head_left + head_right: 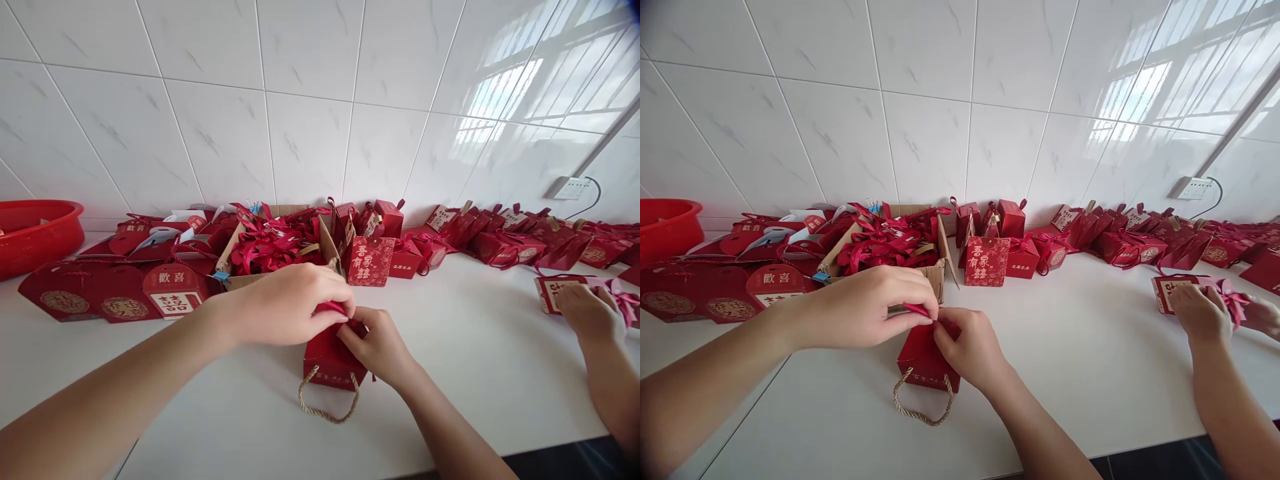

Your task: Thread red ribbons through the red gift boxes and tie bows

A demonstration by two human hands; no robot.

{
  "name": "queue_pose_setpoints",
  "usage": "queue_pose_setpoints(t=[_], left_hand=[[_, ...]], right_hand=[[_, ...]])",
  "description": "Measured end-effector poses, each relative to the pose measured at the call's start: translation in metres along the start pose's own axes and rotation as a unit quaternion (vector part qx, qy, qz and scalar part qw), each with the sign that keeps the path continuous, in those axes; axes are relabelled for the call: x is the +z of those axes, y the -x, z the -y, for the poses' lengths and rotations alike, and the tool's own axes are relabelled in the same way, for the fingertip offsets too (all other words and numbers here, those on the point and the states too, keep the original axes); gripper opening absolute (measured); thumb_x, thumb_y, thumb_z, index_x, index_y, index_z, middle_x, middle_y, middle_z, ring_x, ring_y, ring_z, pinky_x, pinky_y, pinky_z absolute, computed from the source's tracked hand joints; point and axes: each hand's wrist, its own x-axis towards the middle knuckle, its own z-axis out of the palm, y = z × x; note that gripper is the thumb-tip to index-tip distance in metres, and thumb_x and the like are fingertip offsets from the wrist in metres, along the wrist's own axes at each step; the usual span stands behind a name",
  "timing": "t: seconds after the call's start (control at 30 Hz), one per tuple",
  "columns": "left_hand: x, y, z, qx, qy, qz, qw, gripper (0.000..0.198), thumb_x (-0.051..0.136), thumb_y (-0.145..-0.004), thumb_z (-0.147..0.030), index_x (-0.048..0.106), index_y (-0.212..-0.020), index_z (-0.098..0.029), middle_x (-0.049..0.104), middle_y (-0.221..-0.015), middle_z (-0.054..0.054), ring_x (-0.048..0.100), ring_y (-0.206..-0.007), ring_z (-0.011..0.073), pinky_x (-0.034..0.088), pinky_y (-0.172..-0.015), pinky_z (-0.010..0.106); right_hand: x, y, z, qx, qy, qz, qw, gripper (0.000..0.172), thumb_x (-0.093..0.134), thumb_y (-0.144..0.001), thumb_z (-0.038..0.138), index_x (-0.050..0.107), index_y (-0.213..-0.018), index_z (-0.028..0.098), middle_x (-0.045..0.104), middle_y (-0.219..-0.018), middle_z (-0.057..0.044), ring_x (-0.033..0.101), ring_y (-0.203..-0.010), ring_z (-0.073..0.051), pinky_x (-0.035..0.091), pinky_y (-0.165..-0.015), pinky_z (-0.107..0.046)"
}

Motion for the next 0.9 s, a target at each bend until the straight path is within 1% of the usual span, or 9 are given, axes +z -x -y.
queue_pose_setpoints(t=[0.1,0.2,0.27,0.37,0.43,0.53,0.6,0.77,0.9], left_hand=[[-0.006,-0.015,0.002,0.004,0.028,0.027,0.999,0.021,0.051,-0.081,-0.019,0.069,-0.083,-0.028,0.07,-0.086,0.0,0.064,-0.082,0.0222,0.047,-0.073,0.033],[-0.006,-0.031,0.01,0.032,0.041,0.024,0.998,0.016,0.054,-0.082,-0.02,0.068,-0.087,-0.027,0.071,-0.089,-0.001,0.064,-0.082,0.0195,0.048,-0.074,0.031],[0.001,-0.041,0.018,0.041,0.0,-0.02,0.999,0.017,0.059,-0.08,-0.02,0.065,-0.095,-0.025,0.069,-0.095,0.0,0.063,-0.087,0.0199,0.047,-0.078,0.032],[0.018,-0.044,0.028,0.026,-0.12,-0.152,0.981,0.018,0.061,-0.078,-0.019,0.061,-0.096,-0.019,0.066,-0.098,0.005,0.058,-0.095,0.0245,0.043,-0.085,0.039],[0.029,-0.034,0.03,-0.003,-0.097,-0.201,0.975,0.009,0.055,-0.084,-0.025,0.058,-0.087,-0.017,0.064,-0.089,0.005,0.058,-0.087,0.0218,0.045,-0.079,0.036],[0.043,-0.011,0.031,-0.083,0.05,-0.144,0.985,0.022,0.053,-0.087,-0.04,0.057,-0.082,-0.019,0.063,-0.078,0.001,0.058,-0.071,0.0161,0.046,-0.064,0.028],[0.051,0.002,0.033,-0.119,0.111,-0.11,0.981,0.026,0.061,-0.081,-0.045,0.06,-0.089,-0.02,0.066,-0.085,0.0,0.06,-0.077,0.017,0.047,-0.068,0.028],[0.071,0.009,0.044,-0.154,0.222,-0.131,0.954,0.029,0.065,-0.079,-0.041,0.065,-0.099,-0.02,0.069,-0.1,0.003,0.06,-0.094,0.0205,0.046,-0.084,0.032],[0.079,0.008,0.05,-0.143,0.284,-0.135,0.938,0.03,0.068,-0.078,-0.035,0.064,-0.104,-0.02,0.068,-0.106,0.004,0.06,-0.102,0.0211,0.043,-0.093,0.035]], right_hand=[[-0.006,0.002,0.001,-0.045,-0.006,0.057,0.997,0.016,0.049,-0.081,0.016,0.056,-0.067,0.019,0.053,-0.063,0.001,0.041,-0.056,-0.011,0.034,-0.051,-0.023],[-0.008,0.002,0.001,-0.036,-0.016,0.075,0.996,0.015,0.052,-0.084,0.023,0.059,-0.071,0.019,0.058,-0.068,0.0,0.046,-0.059,-0.012,0.037,-0.053,-0.023],[-0.006,0.001,-0.001,-0.012,-0.023,0.06,0.998,0.023,0.051,-0.087,0.028,0.059,-0.068,0.018,0.062,-0.068,-0.001,0.049,-0.059,-0.012,0.038,-0.054,-0.024],[-0.003,-0.001,-0.003,0.007,-0.057,0.043,0.997,0.028,0.05,-0.088,0.029,0.057,-0.064,0.017,0.066,-0.068,-0.002,0.055,-0.062,-0.014,0.041,-0.057,-0.024],[-0.003,-0.002,-0.005,0.009,-0.084,0.044,0.995,0.027,0.05,-0.088,0.028,0.058,-0.065,0.017,0.067,-0.069,-0.002,0.057,-0.063,-0.013,0.042,-0.059,-0.023],[-0.005,-0.001,-0.006,0.0,-0.094,0.048,0.994,0.025,0.049,-0.088,0.027,0.059,-0.068,0.017,0.064,-0.067,0.0,0.053,-0.061,-0.012,0.04,-0.057,-0.022],[-0.006,-0.001,-0.006,-0.008,-0.088,0.046,0.995,0.025,0.049,-0.088,0.025,0.058,-0.066,0.017,0.059,-0.063,0.001,0.048,-0.058,-0.011,0.037,-0.054,-0.021],[-0.006,-0.001,-0.006,-0.013,-0.107,0.055,0.993,0.019,0.048,-0.09,0.024,0.06,-0.076,0.019,0.063,-0.072,0.001,0.053,-0.066,-0.012,0.041,-0.06,-0.021],[-0.003,0.0,-0.008,-0.013,-0.106,0.038,0.994,0.005,0.05,-0.089,0.023,0.055,-0.09,0.022,0.063,-0.073,0.002,0.053,-0.065,-0.011,0.04,-0.058,-0.021]])
